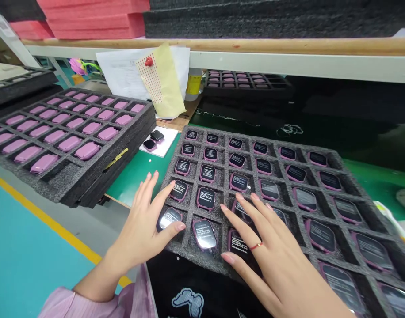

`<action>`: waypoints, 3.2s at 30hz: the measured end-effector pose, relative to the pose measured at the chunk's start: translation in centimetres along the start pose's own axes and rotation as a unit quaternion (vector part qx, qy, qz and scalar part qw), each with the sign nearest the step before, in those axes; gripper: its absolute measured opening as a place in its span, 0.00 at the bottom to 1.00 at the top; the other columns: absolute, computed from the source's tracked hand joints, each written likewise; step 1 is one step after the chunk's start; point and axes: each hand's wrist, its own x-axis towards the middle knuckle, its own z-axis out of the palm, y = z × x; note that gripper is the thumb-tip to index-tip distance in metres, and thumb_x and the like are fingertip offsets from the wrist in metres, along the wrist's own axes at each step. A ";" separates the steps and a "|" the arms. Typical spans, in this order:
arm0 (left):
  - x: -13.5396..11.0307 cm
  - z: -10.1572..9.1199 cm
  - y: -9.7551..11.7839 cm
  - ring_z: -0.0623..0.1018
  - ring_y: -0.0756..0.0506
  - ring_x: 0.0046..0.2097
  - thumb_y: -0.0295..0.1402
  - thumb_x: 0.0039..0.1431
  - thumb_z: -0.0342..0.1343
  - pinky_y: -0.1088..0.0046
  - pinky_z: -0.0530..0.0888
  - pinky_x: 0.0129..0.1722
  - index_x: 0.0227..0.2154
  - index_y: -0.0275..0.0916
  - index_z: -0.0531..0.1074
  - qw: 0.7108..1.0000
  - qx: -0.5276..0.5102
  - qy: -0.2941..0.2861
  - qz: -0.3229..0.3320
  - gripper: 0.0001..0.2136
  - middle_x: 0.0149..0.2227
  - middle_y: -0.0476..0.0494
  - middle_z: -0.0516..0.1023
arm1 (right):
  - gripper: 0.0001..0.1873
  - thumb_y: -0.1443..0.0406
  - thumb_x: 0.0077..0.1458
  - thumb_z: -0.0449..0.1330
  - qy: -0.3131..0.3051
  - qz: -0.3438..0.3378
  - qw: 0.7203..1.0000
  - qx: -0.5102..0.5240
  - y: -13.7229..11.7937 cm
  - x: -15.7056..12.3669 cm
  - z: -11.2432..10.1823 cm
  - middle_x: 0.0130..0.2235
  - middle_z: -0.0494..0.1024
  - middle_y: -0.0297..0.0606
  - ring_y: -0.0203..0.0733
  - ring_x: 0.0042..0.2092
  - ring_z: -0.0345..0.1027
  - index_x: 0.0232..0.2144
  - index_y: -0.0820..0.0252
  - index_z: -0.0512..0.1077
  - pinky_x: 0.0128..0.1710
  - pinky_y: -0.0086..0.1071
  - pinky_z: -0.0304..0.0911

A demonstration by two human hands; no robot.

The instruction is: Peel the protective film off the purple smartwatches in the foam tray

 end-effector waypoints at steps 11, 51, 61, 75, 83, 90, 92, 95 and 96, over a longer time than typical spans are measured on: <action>4.1 -0.6 -0.4 0.51 0.38 0.72 0.57 0.66 0.43 0.50 0.56 0.68 0.69 0.48 0.52 0.994 -0.051 -0.069 -0.060 0.33 0.72 0.40 0.49 | 0.35 0.48 0.68 0.43 -0.069 0.010 0.997 0.026 4.8 5.1 2.1 0.67 0.61 0.58 0.64 0.69 0.49 0.66 0.63 0.61 0.63 0.61 0.58; 12.8 -0.7 0.8 0.75 0.29 0.57 0.56 0.66 0.40 0.50 0.73 0.51 0.70 0.45 0.48 0.985 0.094 -0.107 -0.101 0.35 0.61 0.30 0.66 | 0.37 0.45 0.66 0.47 -0.078 0.057 0.994 0.056 10.5 12.4 3.5 0.68 0.59 0.55 0.62 0.71 0.46 0.65 0.63 0.62 0.67 0.60 0.48; 14.9 -0.6 0.8 0.71 0.30 0.61 0.57 0.65 0.40 0.53 0.71 0.53 0.70 0.42 0.47 0.987 0.099 -0.098 -0.084 0.37 0.62 0.29 0.67 | 0.38 0.46 0.66 0.47 -0.074 0.077 0.993 0.053 12.2 14.0 4.4 0.67 0.60 0.59 0.64 0.70 0.48 0.66 0.69 0.60 0.67 0.59 0.49; 18.9 0.7 0.1 0.76 0.29 0.55 0.59 0.65 0.37 0.54 0.73 0.48 0.70 0.46 0.47 0.981 0.136 -0.097 -0.100 0.36 0.59 0.28 0.68 | 0.35 0.47 0.66 0.47 -0.050 0.086 0.993 0.056 12.6 16.3 5.3 0.68 0.60 0.55 0.62 0.70 0.48 0.64 0.63 0.64 0.67 0.57 0.48; 18.7 0.7 0.0 0.77 0.28 0.54 0.58 0.66 0.35 0.53 0.73 0.46 0.71 0.44 0.40 0.984 0.123 -0.082 -0.102 0.37 0.61 0.27 0.67 | 0.34 0.47 0.67 0.45 -0.014 0.138 0.989 0.048 16.5 10.8 3.0 0.66 0.64 0.52 0.60 0.69 0.51 0.64 0.60 0.64 0.66 0.59 0.51; 18.8 0.7 -0.4 0.75 0.30 0.57 0.55 0.67 0.33 0.56 0.73 0.48 0.71 0.41 0.42 0.985 0.116 -0.078 -0.102 0.36 0.63 0.28 0.66 | 0.33 0.49 0.66 0.44 0.034 0.267 0.962 0.035 21.8 1.5 0.0 0.63 0.69 0.53 0.60 0.67 0.57 0.63 0.62 0.65 0.64 0.60 0.57; 18.8 0.8 -0.5 0.75 0.31 0.58 0.56 0.67 0.33 0.56 0.73 0.48 0.71 0.40 0.43 0.984 0.122 -0.080 -0.100 0.36 0.64 0.28 0.65 | 0.34 0.47 0.63 0.48 0.035 0.313 0.948 0.049 22.6 -1.5 -0.6 0.61 0.72 0.51 0.60 0.64 0.63 0.61 0.62 0.67 0.63 0.57 0.60; 18.9 0.8 -0.4 0.75 0.30 0.58 0.57 0.67 0.33 0.55 0.74 0.49 0.71 0.41 0.44 0.982 0.137 -0.084 -0.097 0.36 0.64 0.27 0.66 | 0.34 0.46 0.59 0.51 0.009 0.372 0.925 0.082 22.7 -5.1 -1.4 0.54 0.79 0.49 0.62 0.54 0.74 0.56 0.62 0.71 0.55 0.55 0.69; 19.0 0.8 -0.3 0.75 0.30 0.58 0.57 0.67 0.33 0.54 0.74 0.49 0.71 0.41 0.45 0.981 0.144 -0.085 -0.096 0.36 0.64 0.27 0.66 | 0.33 0.47 0.59 0.50 -0.004 0.390 0.916 0.091 22.5 -5.9 -1.8 0.52 0.81 0.48 0.61 0.51 0.77 0.55 0.62 0.72 0.52 0.54 0.72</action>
